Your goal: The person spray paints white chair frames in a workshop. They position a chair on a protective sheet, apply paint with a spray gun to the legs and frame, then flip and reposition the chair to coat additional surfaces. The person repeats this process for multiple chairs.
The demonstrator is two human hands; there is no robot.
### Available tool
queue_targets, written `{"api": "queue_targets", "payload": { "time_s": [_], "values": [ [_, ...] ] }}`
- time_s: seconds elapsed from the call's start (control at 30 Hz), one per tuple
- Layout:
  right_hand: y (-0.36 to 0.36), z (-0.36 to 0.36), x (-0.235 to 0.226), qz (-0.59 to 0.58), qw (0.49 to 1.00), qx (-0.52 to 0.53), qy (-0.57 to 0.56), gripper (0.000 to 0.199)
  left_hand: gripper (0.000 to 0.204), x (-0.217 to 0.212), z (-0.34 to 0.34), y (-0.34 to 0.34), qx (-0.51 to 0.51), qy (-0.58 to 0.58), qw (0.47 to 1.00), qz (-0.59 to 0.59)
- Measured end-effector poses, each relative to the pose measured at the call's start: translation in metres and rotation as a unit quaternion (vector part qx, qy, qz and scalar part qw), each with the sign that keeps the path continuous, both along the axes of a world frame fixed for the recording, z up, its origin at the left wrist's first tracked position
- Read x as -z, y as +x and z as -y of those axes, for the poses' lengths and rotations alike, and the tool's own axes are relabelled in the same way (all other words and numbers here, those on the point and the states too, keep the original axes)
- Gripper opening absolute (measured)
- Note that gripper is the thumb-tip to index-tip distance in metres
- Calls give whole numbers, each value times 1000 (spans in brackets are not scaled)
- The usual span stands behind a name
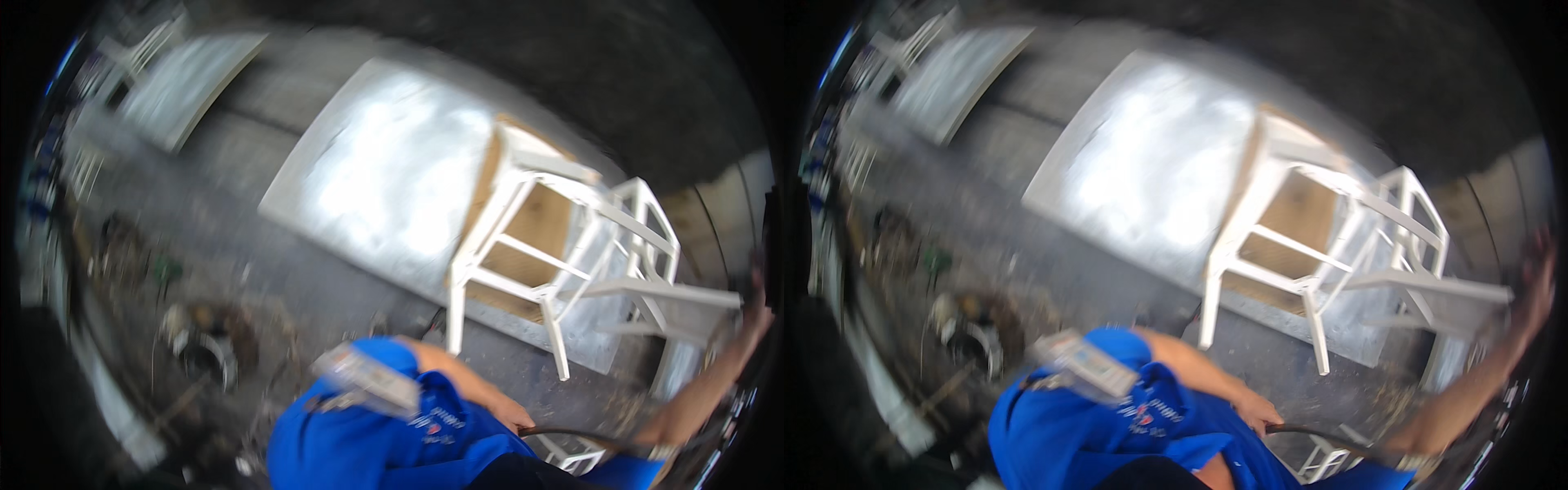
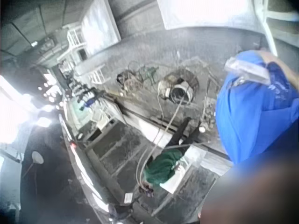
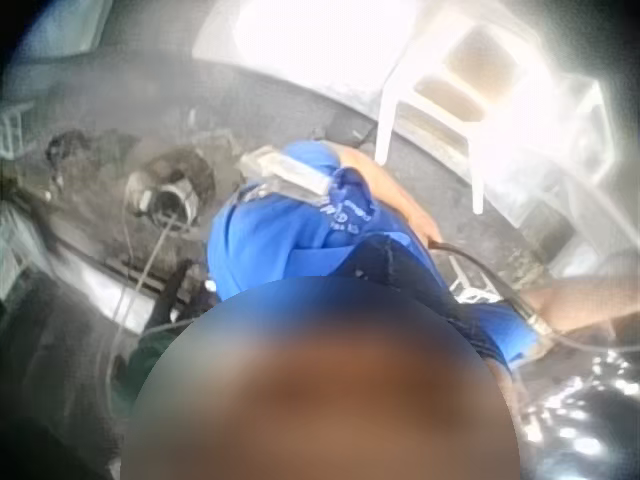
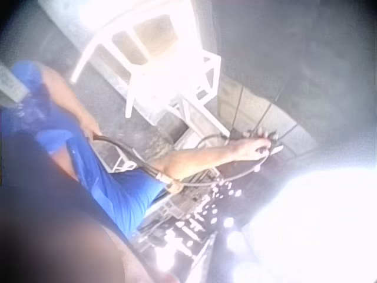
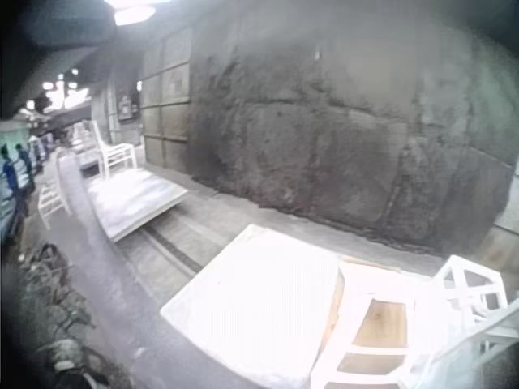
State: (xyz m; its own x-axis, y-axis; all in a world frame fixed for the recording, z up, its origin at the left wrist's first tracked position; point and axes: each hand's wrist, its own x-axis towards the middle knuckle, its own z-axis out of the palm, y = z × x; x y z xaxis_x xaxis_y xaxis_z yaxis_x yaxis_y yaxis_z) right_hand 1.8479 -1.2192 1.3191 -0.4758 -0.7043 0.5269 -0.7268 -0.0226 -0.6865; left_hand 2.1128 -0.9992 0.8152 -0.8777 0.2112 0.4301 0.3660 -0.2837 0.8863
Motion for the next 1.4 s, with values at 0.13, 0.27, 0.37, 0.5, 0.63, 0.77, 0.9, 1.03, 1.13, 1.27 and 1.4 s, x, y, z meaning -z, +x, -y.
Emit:
{"api": "queue_targets", "payload": {
  "time_s": [0.13,0.27,0.37,0.5,0.63,0.77,0.9,1.03,1.13,1.27,1.4],
  "values": [
    [36,75,19,-73,986,-66,-134,57,29,-67,63,11,-205,-33,978,1],
    [41,149,28,74,959,-175,-211,67,33,-139,125,11,-272,-65,960,-3],
    [18,198,27,122,941,-182,-258,64,32,-154,167,7,-250,-68,964,62],
    [-18,242,38,141,942,-142,-270,63,25,-137,185,-6,-264,-58,958,98],
    [-25,270,51,131,945,-150,-260,61,24,-113,186,-14,-254,-20,961,108],
    [-20,280,63,118,946,-168,-252,61,43,-106,195,-20,-228,-57,942,240],
    [-12,287,76,117,950,-167,-236,61,26,-114,209,-12,-240,-59,957,152],
    [-2,299,127,118,965,-179,-149,59,28,-115,213,-1,-293,-55,948,109],
    [2,313,198,96,982,-165,-1,54,29,-107,210,8,-266,-25,954,139],
    [25,338,307,-117,972,-203,13,54,30,-92,209,22,-275,-2,942,192],
    [53,353,377,-113,955,-235,143,54,25,-83,214,37,-239,87,936,244]
  ]
}}
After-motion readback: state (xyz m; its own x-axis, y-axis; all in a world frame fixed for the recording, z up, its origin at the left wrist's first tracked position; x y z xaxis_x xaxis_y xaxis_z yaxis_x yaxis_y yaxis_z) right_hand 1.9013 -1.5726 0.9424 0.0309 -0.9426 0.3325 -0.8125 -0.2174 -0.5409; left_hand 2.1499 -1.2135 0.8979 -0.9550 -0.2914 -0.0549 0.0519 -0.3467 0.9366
